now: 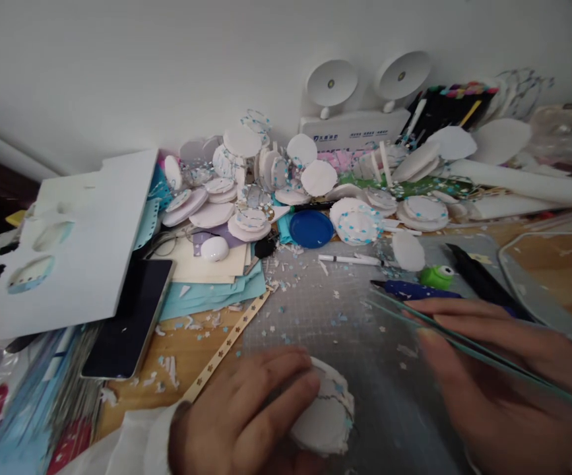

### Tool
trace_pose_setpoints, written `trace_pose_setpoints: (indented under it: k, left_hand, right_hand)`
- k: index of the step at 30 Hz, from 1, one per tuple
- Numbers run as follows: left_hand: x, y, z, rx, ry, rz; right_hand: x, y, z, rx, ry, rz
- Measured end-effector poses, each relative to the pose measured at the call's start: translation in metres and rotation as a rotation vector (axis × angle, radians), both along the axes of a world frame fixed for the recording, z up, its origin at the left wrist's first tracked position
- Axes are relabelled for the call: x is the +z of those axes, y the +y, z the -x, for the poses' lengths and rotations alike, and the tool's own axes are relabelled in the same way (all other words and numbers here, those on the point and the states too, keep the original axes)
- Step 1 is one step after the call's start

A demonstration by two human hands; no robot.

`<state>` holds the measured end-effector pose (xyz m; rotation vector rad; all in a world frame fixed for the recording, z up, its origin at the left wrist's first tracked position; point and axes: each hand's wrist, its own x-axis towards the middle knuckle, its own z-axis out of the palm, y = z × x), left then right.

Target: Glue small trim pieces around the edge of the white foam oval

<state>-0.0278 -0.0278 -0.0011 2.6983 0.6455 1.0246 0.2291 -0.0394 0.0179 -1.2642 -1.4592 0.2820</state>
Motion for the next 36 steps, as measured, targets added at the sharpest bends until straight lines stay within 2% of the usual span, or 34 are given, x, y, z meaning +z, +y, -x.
trace_pose_setpoints:
  k: [7,16,24,29,36]
  left_hand:
    - [0.001,0.005,-0.005,0.0,-0.023,-0.027]
    - [0.001,0.007,-0.005,-0.013,-0.026,-0.052]
    - [-0.002,0.005,-0.004,-0.042,-0.002,-0.04]
    - [-0.002,0.004,-0.003,-0.05,0.031,0.016]
    - [-0.003,0.005,-0.002,-0.053,0.083,0.054]
  right_hand:
    - [-0.019,0.012,-0.003,-0.025,-0.267,0.045]
    - [-0.015,0.014,-0.005,0.07,-0.341,0.094]
    - [-0.026,0.015,-0.001,0.17,-0.322,0.119]
    - [-0.027,0.014,-0.003,0.148,-0.289,0.067]
    - [-0.013,0.009,-0.001,0.135,0.035,0.031]
